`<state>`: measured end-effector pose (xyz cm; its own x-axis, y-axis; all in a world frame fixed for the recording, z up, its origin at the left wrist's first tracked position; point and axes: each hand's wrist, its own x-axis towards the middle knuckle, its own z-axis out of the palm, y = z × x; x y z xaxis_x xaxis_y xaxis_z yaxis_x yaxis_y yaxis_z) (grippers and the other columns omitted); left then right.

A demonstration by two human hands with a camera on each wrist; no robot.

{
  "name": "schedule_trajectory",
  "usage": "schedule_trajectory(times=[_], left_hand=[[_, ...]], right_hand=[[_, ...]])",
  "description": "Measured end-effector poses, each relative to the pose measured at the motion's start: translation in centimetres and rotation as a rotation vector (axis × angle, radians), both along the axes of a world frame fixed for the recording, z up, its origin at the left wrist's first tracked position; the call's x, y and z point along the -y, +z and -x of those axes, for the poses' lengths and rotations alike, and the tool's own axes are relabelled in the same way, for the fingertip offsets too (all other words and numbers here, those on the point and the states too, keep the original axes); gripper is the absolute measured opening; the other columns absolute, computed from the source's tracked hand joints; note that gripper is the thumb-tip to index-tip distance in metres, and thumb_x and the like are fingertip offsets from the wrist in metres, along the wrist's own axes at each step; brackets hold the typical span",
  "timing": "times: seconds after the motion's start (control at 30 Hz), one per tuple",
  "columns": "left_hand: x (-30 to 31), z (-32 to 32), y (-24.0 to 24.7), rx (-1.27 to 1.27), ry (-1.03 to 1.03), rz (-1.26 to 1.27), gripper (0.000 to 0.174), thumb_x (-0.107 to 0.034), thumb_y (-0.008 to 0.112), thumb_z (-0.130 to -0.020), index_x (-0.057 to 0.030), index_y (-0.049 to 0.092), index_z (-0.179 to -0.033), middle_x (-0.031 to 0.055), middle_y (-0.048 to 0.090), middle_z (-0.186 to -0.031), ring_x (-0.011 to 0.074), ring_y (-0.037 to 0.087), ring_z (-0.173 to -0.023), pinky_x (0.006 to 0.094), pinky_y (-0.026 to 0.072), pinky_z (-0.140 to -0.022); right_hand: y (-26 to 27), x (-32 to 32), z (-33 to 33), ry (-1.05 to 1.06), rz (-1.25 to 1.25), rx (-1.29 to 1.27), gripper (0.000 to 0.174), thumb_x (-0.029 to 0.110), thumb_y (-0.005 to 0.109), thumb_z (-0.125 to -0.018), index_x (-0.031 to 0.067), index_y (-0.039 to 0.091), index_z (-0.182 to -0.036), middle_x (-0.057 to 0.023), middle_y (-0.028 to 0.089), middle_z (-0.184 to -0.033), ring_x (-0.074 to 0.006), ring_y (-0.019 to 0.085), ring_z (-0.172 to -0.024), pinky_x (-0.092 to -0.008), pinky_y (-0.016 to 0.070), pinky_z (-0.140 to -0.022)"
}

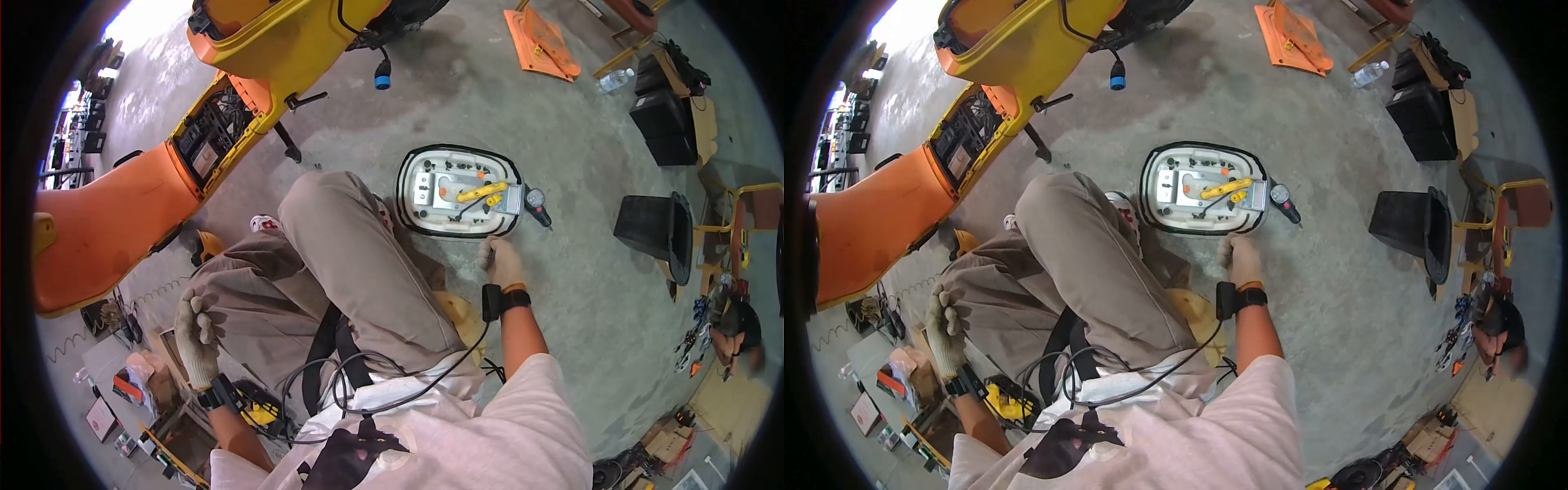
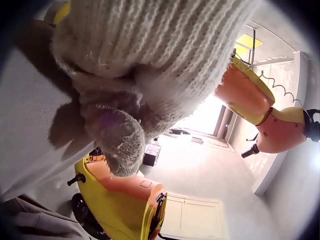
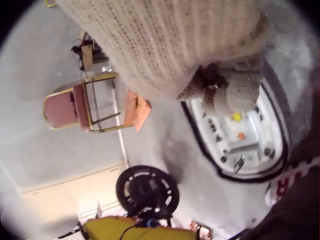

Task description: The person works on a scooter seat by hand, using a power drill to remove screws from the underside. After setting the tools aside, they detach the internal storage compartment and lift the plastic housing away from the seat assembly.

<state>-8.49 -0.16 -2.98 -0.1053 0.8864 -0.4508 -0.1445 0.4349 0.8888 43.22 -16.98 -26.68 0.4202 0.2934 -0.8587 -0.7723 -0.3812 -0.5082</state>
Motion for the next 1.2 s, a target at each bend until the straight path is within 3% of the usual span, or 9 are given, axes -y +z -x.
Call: schedule_trajectory(times=[0.13, 0.17, 0.27, 0.33, 0.4, 0.43, 0.67, 1.0, 1.2], left_hand=[[0.1, -0.4, 0.4, -0.051, 0.060, 0.034, 0.036, -0.023, 0.056, -0.099, -0.0003, 0.049, -0.127, 0.0011, 0.061, -0.095, -0.0003, 0.045, -0.057, 0.0126, 0.0316, -0.040], [0.1, -0.4, 0.2, -0.052, 0.069, 0.027, 0.036, -0.023, 0.056, -0.099, -0.0003, 0.049, -0.127, 0.0011, 0.061, -0.095, -0.0003, 0.045, -0.057, 0.0126, 0.0316, -0.040], [0.3, 0.3, 0.4, -0.046, 0.052, 0.062, 0.037, -0.024, 0.056, -0.099, -0.0008, 0.049, -0.127, 0.0003, 0.060, -0.093, -0.0007, 0.045, -0.057, 0.0125, 0.0313, -0.040], [0.0, 0.6, 0.3, -0.048, -0.029, 0.059, 0.037, -0.025, 0.056, -0.099, -0.0012, 0.049, -0.127, -0.0008, 0.059, -0.092, -0.0011, 0.045, -0.056, 0.0125, 0.0313, -0.039], [0.1, 1.0, 0.1, -0.065, 0.024, 0.085, 0.037, -0.025, 0.056, -0.099, -0.0013, 0.049, -0.127, -0.0011, 0.059, -0.091, -0.0009, 0.042, -0.052, 0.0129, 0.0301, -0.038], [0.0, 1.2, 0.2, -0.089, 0.031, 0.091, 0.036, -0.025, 0.056, -0.100, -0.0021, 0.050, -0.126, -0.0013, 0.060, -0.091, -0.0008, 0.041, -0.050, 0.0130, 0.0296, -0.037], [0.0, 2.4, 0.3, -0.040, 0.212, 0.148, 0.028, -0.021, 0.053, -0.101, -0.0051, 0.051, -0.125, -0.0008, 0.062, -0.089, 0.0009, 0.041, -0.047, 0.0148, 0.0298, -0.033], [0.2, 3.4, -0.2, 0.003, 0.195, 0.083, 0.028, -0.015, 0.052, -0.100, -0.0058, 0.053, -0.126, 0.0000, 0.064, -0.091, 0.0003, 0.044, -0.048, 0.0137, 0.0307, -0.033], [-0.2, 3.0, -0.5, 0.029, 0.172, 0.069, 0.028, -0.016, 0.051, -0.101, -0.0037, 0.052, -0.126, 0.0007, 0.063, -0.091, 0.0002, 0.044, -0.049, 0.0135, 0.0300, -0.033]], right_hand=[[-4.5, -1.2, 0.0, 0.197, 0.139, 0.133, 0.015, 0.013, 0.049, -0.085, 0.0070, 0.062, -0.086, -0.0041, 0.056, -0.068, -0.0161, 0.053, -0.055, -0.0315, 0.0418, -0.044], [-7.9, -1.7, -1.4, 0.601, 0.394, 0.274, 0.017, 0.017, 0.051, -0.083, 0.0058, 0.063, -0.081, -0.0037, 0.052, -0.062, -0.0172, 0.049, -0.046, -0.0328, 0.0379, -0.040], [-25.4, 1.0, -4.6, 0.443, 0.092, 0.387, 0.021, 0.023, 0.053, -0.082, 0.0055, 0.063, -0.075, -0.0032, 0.047, -0.056, -0.0178, 0.043, -0.040, -0.0334, 0.0320, -0.037], [-16.4, -4.1, -1.2, 0.243, 0.343, 0.347, 0.030, 0.029, 0.055, -0.082, 0.0010, 0.067, -0.081, -0.0133, 0.060, -0.064, -0.0269, 0.058, -0.051, -0.0390, 0.0434, -0.046], [-14.7, -6.5, -0.6, 0.274, 0.474, 0.821, 0.040, 0.033, 0.057, -0.081, -0.0037, 0.070, -0.091, -0.0245, 0.069, -0.083, -0.0358, 0.068, -0.075, -0.0421, 0.0518, -0.066], [-10.3, -8.1, -0.5, 0.283, 0.472, 0.625, 0.049, 0.038, 0.061, -0.081, -0.0072, 0.069, -0.098, -0.0289, 0.068, -0.099, -0.0377, 0.068, -0.096, -0.0407, 0.0515, -0.083], [-10.3, -11.9, -1.5, 0.325, 0.746, 0.655, 0.066, 0.054, 0.067, -0.076, -0.0053, 0.069, -0.103, -0.0246, 0.069, -0.103, -0.0347, 0.069, -0.096, -0.0401, 0.0536, -0.083], [-11.3, -11.5, -0.8, 0.433, 0.841, 0.850, 0.048, 0.042, 0.061, -0.076, -0.0005, 0.070, -0.097, -0.0240, 0.070, -0.091, -0.0375, 0.069, -0.087, -0.0429, 0.0536, -0.078], [-10.7, -9.1, 0.0, 0.301, 0.577, 0.720, 0.041, 0.034, 0.062, -0.080, -0.0029, 0.071, -0.095, -0.0228, 0.070, -0.091, -0.0376, 0.068, -0.090, -0.0413, 0.0518, -0.083]])
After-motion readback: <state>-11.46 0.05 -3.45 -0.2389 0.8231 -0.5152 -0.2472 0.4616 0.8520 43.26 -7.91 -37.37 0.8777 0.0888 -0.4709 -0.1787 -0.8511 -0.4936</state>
